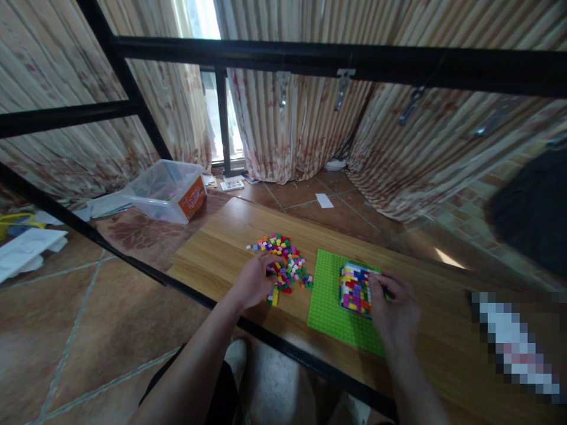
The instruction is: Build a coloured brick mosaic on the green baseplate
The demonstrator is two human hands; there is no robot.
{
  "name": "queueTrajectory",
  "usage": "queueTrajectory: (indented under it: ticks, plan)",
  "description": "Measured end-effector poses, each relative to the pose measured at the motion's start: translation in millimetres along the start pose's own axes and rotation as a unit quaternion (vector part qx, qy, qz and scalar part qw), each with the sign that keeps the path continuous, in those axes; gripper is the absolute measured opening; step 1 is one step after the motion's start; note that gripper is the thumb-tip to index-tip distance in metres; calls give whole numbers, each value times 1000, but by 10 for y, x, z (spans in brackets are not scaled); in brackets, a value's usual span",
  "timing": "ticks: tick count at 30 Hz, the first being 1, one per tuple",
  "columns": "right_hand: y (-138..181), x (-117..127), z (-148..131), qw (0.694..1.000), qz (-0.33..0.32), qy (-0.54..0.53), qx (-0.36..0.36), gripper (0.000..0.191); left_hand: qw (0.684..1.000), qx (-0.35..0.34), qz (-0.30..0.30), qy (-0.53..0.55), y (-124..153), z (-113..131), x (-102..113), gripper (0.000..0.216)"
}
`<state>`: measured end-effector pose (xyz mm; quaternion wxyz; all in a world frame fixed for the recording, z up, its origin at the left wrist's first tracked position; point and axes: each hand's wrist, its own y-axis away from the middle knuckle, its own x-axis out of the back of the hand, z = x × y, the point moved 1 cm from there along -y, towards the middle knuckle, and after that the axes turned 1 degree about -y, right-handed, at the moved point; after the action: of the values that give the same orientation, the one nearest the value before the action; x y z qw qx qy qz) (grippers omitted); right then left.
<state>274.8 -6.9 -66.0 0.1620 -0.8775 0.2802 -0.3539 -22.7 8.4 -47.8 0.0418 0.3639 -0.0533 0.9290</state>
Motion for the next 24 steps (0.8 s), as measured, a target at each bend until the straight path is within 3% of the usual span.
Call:
queueTrajectory:
  ticks: [5, 11, 24]
  plan:
    - [-2, 0, -1, 1000, -5, 3, 3, 36, 998, 40, 31, 35, -17, -25, 55, 48]
    - [-6, -8, -1, 1000, 1, -2, 2, 35, 994, 77, 61, -46, -33, -79, 200, 45]
    - [7, -6, -36, 1000, 3, -7, -8, 33, 986, 22, 41, -161, -63, -100, 103, 43]
